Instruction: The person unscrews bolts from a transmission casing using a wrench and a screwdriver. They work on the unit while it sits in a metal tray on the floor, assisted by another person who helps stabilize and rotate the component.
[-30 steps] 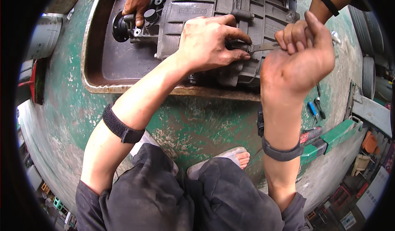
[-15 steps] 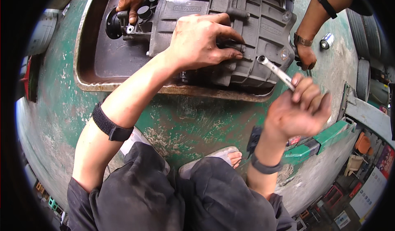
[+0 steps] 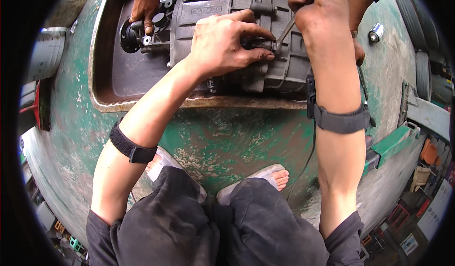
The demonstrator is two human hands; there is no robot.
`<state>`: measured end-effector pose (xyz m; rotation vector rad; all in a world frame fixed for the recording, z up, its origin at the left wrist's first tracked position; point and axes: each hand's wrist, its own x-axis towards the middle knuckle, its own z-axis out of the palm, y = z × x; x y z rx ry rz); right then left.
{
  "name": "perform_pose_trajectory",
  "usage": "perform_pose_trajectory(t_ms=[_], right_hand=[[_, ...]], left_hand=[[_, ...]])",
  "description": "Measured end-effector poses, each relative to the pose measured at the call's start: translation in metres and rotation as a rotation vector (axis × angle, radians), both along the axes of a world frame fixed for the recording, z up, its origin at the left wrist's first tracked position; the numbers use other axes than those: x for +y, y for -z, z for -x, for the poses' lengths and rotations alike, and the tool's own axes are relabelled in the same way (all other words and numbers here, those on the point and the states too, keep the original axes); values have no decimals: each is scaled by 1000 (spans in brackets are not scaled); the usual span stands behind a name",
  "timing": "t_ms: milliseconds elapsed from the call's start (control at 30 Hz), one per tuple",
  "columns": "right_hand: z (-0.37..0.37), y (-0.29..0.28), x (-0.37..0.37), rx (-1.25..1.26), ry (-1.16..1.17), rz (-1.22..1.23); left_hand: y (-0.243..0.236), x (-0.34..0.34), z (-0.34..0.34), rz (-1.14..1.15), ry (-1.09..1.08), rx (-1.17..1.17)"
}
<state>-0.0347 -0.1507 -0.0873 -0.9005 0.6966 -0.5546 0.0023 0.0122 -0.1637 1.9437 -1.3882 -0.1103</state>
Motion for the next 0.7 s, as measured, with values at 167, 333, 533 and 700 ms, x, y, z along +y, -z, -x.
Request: perform_pose_trajectory(t_ms=[167,333,533,700], right_hand=[[16,13,6,-118,3,202],[42,9,33,-332,-72,484],[130,56,87,-578,-61,940],[151,77,86,-490,60,996]], left_hand=[[0,-1,0,-22,-24,-6],[-2,-1,0,-111,-28,2],[-8,1,-1,-101,-1,14],[-9,2,-2,-117,9,177]])
